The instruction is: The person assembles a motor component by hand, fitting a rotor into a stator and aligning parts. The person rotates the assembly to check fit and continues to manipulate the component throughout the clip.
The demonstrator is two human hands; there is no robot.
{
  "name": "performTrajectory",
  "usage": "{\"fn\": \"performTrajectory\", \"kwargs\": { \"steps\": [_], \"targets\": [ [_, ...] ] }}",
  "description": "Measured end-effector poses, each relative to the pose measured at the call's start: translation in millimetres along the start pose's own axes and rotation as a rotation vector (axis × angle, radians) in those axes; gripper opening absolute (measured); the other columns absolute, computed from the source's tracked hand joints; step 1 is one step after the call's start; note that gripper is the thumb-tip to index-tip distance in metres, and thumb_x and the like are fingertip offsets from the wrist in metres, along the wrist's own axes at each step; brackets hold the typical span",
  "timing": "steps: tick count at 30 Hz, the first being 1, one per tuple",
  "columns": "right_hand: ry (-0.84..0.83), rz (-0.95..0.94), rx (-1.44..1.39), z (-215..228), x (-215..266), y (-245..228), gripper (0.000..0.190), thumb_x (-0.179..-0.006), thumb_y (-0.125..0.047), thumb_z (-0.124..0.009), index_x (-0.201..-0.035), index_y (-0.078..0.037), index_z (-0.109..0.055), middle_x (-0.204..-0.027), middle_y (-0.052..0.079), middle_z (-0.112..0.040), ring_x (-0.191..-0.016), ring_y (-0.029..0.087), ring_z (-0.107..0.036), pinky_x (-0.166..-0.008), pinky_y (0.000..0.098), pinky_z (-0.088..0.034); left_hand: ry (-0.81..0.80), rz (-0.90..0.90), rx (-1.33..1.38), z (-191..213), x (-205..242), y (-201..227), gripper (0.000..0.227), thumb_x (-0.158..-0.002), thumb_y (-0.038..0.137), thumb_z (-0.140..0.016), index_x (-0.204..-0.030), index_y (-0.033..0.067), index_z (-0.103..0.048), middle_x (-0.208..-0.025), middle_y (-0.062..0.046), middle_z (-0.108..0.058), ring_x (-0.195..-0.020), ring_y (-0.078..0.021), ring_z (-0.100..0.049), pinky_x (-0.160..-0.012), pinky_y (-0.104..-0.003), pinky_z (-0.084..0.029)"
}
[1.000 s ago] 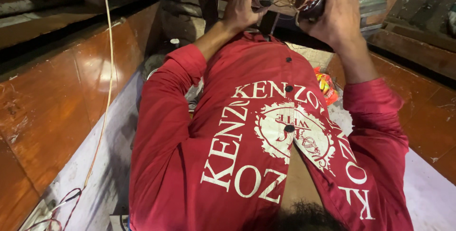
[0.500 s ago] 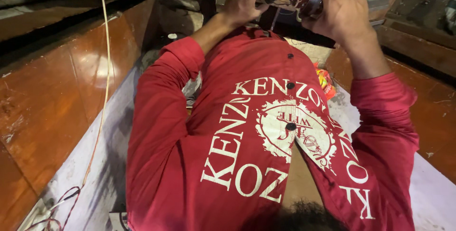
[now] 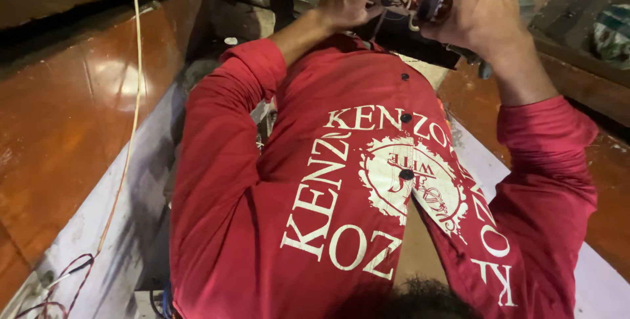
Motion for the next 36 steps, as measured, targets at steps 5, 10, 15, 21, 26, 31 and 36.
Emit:
{"fn": "performTrajectory", "kwargs": {
  "steps": [5, 10, 15, 21, 26, 31, 36],
  "targets": [
    [-0.024, 0.001, 0.026, 9.7, -6.3, -5.0, 0.096, -0.073, -0.033, -0.096, -0.148, -0.001, -0.046, -0.134, 0.023, -0.057, -0.131, 0.044, -0.054, -0.112, 0.0520, -0.041, -0.021, 0.014, 0.003, -0.5, 0.2, 0.7, 0.104, -0.091, 0.036, -0.091, -0.162, 0.0100, -0.019, -0.149, -0.022, -0.045, -0.131, -0.0435, -0.054, -0.108, -0.050, -0.053],
    [-0.047, -0.009, -0.008, 16.7, -9.5, -5.5, 0.099, -0.070, -0.034, -0.096, -0.152, -0.002, -0.049, -0.139, 0.023, -0.059, -0.128, 0.043, -0.056, -0.109, 0.0520, -0.044, -0.001, -0.004, 0.008, -1.3, -1.7, 3.9, 0.112, -0.093, 0.044, -0.091, -0.163, 0.0080, -0.011, -0.151, -0.028, -0.043, -0.131, -0.0473, -0.052, -0.107, -0.051, -0.051],
    [-0.114, -0.051, -0.134, 15.4, -10.2, 2.8, 0.092, -0.072, -0.036, -0.094, -0.148, 0.000, -0.057, -0.134, 0.023, -0.061, -0.130, 0.044, -0.055, -0.111, 0.0535, -0.043, -0.066, 0.024, 0.054, -8.2, -4.6, 2.0, 0.114, -0.095, 0.047, -0.093, -0.164, 0.0095, -0.009, -0.150, -0.030, -0.042, -0.130, -0.0484, -0.054, -0.105, -0.052, -0.053],
    [-0.070, -0.008, -0.202, 16.2, -10.5, 3.0, 0.085, -0.074, -0.035, -0.093, -0.142, 0.001, -0.057, -0.137, 0.023, -0.061, -0.132, 0.041, -0.054, -0.114, 0.0531, -0.041, -0.029, 0.012, 0.139, -13.6, -6.6, -0.6, 0.120, -0.087, 0.039, -0.098, -0.164, 0.0121, -0.011, -0.148, -0.028, -0.045, -0.127, -0.0439, -0.058, -0.104, -0.050, -0.055],
    [-0.029, 0.009, -0.235, 17.5, -11.5, -1.3, 0.088, -0.074, -0.033, -0.093, -0.145, 0.004, -0.056, -0.139, 0.025, -0.060, -0.133, 0.042, -0.054, -0.114, 0.0520, -0.042, 0.000, -0.050, 0.126, -13.1, -13.4, 4.0, 0.115, -0.085, 0.034, -0.099, -0.163, 0.0108, -0.018, -0.144, -0.026, -0.047, -0.122, -0.0416, -0.060, -0.100, -0.050, -0.056],
    [0.045, 0.039, -0.297, 24.0, -13.4, -1.0, 0.078, -0.079, -0.023, -0.094, -0.140, 0.005, -0.057, -0.132, 0.023, -0.062, -0.127, 0.039, -0.060, -0.110, 0.0463, -0.048, 0.068, -0.102, 0.141, 5.6, -15.7, 11.1, 0.112, -0.082, 0.033, -0.099, -0.162, 0.0085, -0.024, -0.140, -0.022, -0.047, -0.120, -0.0400, -0.060, -0.098, -0.048, -0.055],
    [0.025, -0.131, -0.539, 27.8, -14.1, 8.5, 0.068, -0.078, -0.014, -0.094, -0.135, 0.002, -0.061, -0.128, 0.016, -0.068, -0.113, 0.026, -0.067, -0.104, 0.0377, -0.055, 0.062, -0.153, 0.236, 26.3, -26.9, 23.5, 0.105, -0.082, 0.033, -0.098, -0.159, 0.0074, -0.030, -0.140, -0.017, -0.051, -0.124, -0.0336, -0.059, -0.105, -0.044, -0.054]
  ]
}}
Point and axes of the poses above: each hand's wrist, its own x-axis away from the middle knuckle, its own z-axis out of the back of the hand, y = z × x, the point moved 4 cm from there along -x, towards the middle knuckle
